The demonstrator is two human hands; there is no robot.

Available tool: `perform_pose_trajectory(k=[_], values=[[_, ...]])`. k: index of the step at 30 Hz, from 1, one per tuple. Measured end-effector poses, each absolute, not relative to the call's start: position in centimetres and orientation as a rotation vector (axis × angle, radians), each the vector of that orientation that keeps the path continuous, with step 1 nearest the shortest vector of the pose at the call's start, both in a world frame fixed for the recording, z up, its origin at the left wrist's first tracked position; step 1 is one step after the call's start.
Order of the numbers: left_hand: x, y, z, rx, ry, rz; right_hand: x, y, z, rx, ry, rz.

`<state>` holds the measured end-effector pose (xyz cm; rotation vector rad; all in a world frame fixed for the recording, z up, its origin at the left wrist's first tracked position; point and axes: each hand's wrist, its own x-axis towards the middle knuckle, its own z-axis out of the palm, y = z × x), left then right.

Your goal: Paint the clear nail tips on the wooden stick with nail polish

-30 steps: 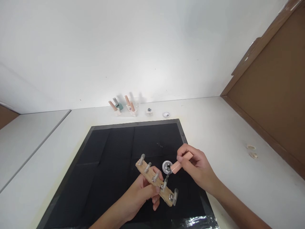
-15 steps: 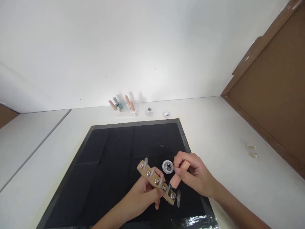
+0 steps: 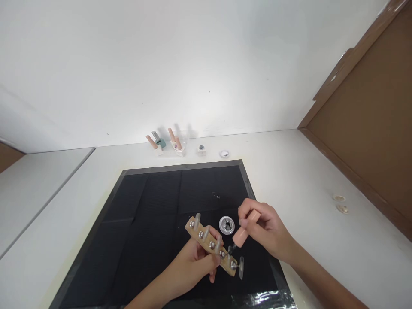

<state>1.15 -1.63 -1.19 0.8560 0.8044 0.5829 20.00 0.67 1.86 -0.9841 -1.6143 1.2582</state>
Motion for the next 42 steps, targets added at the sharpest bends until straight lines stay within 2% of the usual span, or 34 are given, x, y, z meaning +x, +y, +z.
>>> perform_pose_trajectory(k=[5,16,24,37,42], values=[[1.4,-1.3,-1.1,0.879,0.814,0.581,19.8,0.4,2.0,-0.965,-1.684,1.370],[0.9,-1.9,-1.5,0.806,0.792,0.589,19.9,0.7,2.0,-1.207,-1.494,1.260],[0.8,-1.3,-0.4,0.654,0.749,0.558,20.0,0.4,2.3,-0.822,-1.613,1.351],[0.3,-1.6,-0.9,0.526,0.700,0.557,19.7,0.4,2.1,-1.092,-1.511,1.245],[0.3,-1.5,-0.9,0.521,0.678,0.552,19.8,0.3,2.0,-0.974,-1.467,1.272]])
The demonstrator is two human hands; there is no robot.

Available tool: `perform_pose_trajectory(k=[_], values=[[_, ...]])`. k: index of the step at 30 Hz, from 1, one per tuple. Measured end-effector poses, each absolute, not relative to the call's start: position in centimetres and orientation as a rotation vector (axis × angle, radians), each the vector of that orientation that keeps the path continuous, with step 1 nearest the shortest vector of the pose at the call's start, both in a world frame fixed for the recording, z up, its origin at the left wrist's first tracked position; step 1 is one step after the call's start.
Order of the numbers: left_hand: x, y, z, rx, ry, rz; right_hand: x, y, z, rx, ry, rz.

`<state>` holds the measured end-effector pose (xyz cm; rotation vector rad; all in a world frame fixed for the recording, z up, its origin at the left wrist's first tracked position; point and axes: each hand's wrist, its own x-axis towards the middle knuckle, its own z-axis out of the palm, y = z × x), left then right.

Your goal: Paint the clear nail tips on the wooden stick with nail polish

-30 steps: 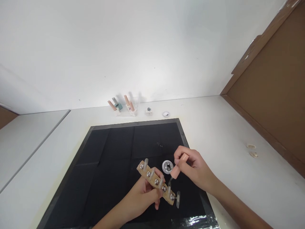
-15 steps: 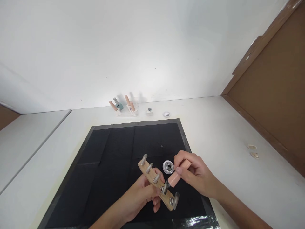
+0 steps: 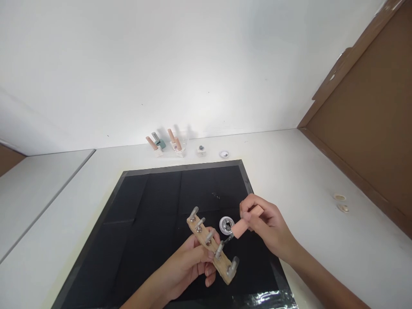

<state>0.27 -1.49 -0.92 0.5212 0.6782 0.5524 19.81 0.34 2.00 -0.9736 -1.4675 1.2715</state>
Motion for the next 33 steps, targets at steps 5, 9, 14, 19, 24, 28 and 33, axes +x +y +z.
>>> perform_pose_trajectory(k=[5,9,14,19,24,28,33], values=[[0.7,-1.2,-0.5,0.507,0.660,0.562,20.0,0.1,1.9,-0.872,-1.584,1.313],[0.7,-1.3,-0.7,0.498,0.668,0.566,19.8,0.2,2.0,-0.989,-1.574,1.314],[0.4,-1.4,-1.2,0.503,0.671,0.554,19.6,0.5,2.0,-1.115,-1.474,1.289],[0.2,-1.4,-1.3,0.498,0.644,0.556,19.6,0.5,1.8,-1.169,-1.417,1.183],[0.1,-1.3,-1.3,0.409,0.640,0.577,19.8,0.2,1.9,-0.959,-1.484,1.255],[0.2,-1.1,-1.4,0.347,0.617,0.571,20.0,0.1,1.8,-0.856,-1.605,1.281],[0.2,-1.0,-1.6,0.290,0.594,0.572,20.1,0.2,1.4,-0.905,-1.687,1.253]])
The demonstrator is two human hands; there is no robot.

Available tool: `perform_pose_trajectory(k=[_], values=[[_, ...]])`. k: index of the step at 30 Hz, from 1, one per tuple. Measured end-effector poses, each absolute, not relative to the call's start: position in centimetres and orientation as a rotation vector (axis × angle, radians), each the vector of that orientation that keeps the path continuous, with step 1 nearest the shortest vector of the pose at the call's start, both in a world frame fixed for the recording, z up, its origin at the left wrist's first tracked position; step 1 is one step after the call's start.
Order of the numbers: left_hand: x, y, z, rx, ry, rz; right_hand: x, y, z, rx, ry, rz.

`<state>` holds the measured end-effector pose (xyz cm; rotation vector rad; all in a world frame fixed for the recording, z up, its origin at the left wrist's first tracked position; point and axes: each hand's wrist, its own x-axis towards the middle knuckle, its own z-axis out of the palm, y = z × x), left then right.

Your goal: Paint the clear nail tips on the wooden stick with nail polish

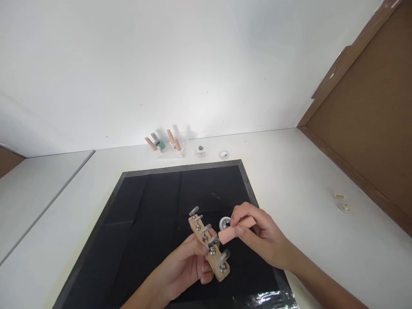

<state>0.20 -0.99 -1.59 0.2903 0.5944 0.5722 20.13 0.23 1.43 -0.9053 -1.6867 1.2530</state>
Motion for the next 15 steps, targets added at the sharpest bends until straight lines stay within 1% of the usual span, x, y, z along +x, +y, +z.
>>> perform_pose_trajectory(k=[15], values=[[-0.17,-1.07,-1.64,0.280,0.520,0.576,19.73,0.39,1.63,-1.080,-1.560,1.049]])
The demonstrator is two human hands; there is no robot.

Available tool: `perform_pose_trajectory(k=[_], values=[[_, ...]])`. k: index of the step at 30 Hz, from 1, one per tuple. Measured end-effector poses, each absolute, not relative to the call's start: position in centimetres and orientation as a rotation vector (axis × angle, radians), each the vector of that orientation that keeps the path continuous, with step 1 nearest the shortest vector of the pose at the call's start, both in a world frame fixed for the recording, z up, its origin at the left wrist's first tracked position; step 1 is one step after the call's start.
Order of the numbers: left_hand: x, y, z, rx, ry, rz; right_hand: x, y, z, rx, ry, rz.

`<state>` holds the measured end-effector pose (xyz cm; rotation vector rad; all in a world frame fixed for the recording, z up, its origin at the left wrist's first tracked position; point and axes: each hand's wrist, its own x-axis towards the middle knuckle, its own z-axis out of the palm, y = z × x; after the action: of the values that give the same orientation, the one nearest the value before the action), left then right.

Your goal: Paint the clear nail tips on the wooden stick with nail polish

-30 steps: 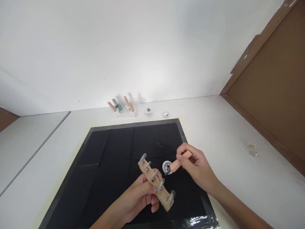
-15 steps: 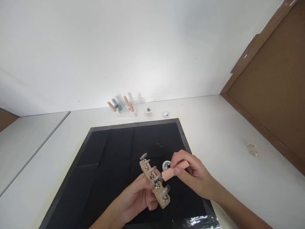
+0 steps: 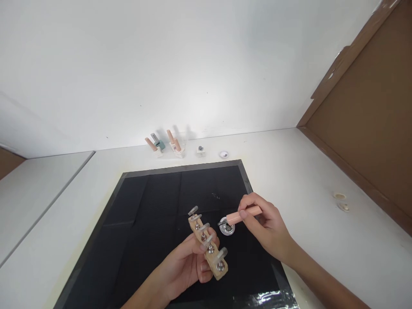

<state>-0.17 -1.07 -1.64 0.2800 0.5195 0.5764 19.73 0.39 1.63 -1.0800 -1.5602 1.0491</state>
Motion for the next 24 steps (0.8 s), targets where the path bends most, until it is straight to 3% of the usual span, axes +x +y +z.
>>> perform_pose_trajectory(k=[24], values=[[0.1,-1.6,-0.5,0.577,0.691,0.575,19.1,0.5,2.3,-1.331,-1.457,0.996]])
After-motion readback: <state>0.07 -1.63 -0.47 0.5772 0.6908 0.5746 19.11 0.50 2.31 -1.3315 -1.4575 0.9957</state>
